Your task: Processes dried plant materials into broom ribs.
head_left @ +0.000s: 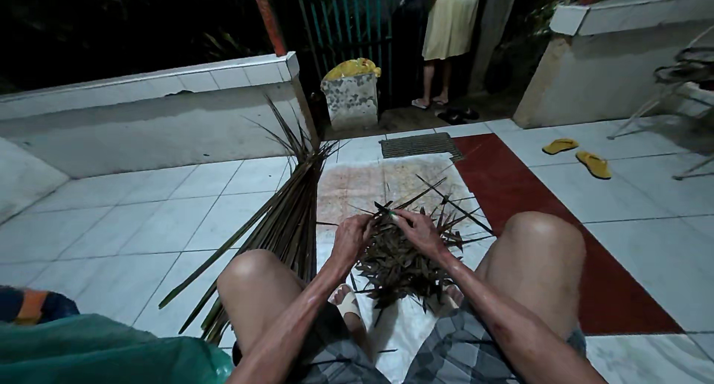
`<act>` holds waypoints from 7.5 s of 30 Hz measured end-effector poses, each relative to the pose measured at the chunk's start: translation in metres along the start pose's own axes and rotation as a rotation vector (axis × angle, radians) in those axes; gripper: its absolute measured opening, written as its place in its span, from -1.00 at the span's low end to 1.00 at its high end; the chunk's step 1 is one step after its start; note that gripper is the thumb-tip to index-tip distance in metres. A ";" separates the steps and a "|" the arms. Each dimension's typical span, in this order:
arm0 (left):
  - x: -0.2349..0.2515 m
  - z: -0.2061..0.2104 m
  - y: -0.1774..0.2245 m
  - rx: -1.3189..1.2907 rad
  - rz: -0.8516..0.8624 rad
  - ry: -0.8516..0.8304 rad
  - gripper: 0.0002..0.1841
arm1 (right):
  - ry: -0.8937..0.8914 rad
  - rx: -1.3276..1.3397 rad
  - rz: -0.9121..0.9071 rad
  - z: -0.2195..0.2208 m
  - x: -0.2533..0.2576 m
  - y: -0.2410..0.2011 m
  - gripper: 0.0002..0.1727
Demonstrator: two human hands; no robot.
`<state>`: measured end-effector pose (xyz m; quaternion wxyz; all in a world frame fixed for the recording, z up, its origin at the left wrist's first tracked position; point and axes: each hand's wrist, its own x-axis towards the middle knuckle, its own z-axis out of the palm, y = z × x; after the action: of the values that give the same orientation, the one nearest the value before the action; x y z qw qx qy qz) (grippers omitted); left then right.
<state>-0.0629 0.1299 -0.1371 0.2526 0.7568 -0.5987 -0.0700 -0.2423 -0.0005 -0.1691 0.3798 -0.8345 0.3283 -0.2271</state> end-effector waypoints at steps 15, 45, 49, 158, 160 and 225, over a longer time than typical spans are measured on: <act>0.004 -0.006 -0.002 -0.115 -0.087 -0.058 -0.59 | 0.290 0.126 0.138 -0.032 0.015 0.022 -0.54; 0.014 0.004 -0.020 -0.225 -0.047 -0.043 -0.62 | -0.096 0.183 -0.132 0.006 -0.005 -0.014 -0.56; 0.012 0.001 -0.013 -0.163 -0.029 -0.029 -0.63 | -0.114 0.177 -0.137 0.008 -0.006 -0.013 -0.55; -0.022 0.032 -0.004 0.504 0.401 0.208 -0.74 | -0.221 -0.228 0.266 -0.042 0.015 0.006 -0.52; -0.022 0.028 -0.004 0.453 0.350 0.218 -0.75 | -0.096 -0.175 0.260 -0.048 0.013 0.012 -0.53; 0.010 0.015 0.037 -0.371 0.021 -0.259 -0.53 | 0.093 0.319 0.093 -0.010 0.018 -0.022 -0.63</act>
<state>-0.0985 0.1101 -0.1311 0.3091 0.6760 -0.6108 -0.2727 -0.2278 -0.0078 -0.1431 0.5019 -0.7361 0.3435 -0.2969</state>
